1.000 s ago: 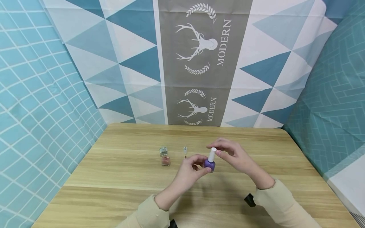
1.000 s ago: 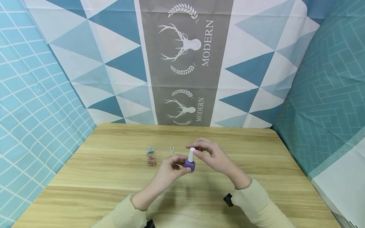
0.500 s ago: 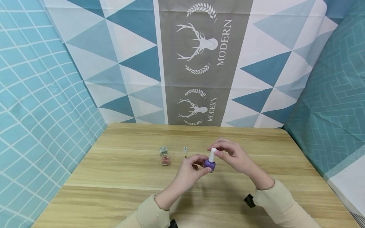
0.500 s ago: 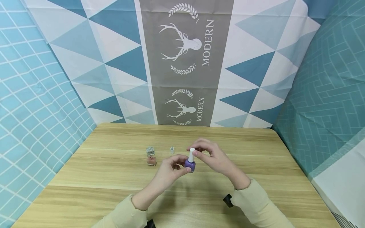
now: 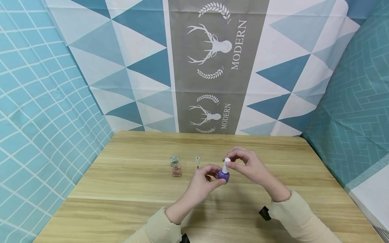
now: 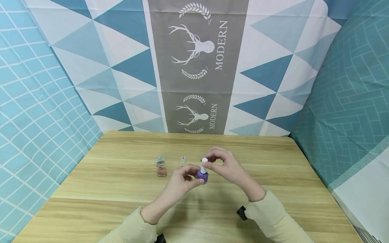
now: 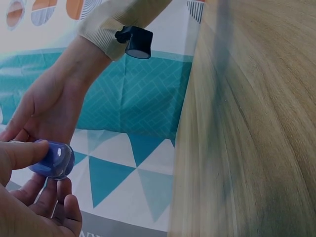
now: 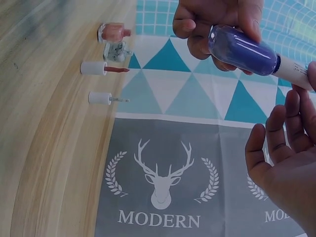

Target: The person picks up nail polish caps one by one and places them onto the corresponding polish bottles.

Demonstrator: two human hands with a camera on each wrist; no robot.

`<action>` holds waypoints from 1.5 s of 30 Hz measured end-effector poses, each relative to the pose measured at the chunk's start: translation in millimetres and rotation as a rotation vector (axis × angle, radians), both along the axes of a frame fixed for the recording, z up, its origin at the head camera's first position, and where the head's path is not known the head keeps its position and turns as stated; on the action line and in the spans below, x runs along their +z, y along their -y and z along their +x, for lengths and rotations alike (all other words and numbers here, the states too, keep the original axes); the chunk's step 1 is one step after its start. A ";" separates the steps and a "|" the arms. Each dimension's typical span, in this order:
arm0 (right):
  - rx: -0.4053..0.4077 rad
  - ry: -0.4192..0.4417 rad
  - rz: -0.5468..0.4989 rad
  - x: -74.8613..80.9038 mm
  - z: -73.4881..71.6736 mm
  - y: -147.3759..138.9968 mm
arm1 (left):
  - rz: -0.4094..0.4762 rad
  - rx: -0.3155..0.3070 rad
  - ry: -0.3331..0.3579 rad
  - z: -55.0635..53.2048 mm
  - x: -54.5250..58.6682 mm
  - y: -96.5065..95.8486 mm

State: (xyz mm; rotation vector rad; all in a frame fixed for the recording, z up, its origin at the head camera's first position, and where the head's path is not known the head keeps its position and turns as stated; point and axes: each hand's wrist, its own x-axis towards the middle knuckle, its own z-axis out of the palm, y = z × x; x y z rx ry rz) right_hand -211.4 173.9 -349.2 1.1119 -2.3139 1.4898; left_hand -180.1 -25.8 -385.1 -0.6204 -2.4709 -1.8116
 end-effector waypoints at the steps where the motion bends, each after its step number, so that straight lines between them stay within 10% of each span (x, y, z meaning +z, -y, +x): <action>1: -0.004 0.004 -0.002 -0.2 -0.2 0.4 | 0.000 0.000 -0.001 0.0 0.0 -0.1; 26: -0.055 0.045 0.058 -1.6 -0.8 7.3 | 0.021 0.008 0.032 0.9 -1.1 1.4; 45: 0.076 -0.080 0.091 2.8 0.4 4.5 | 0.006 -0.010 -0.021 -0.7 -4.8 6.0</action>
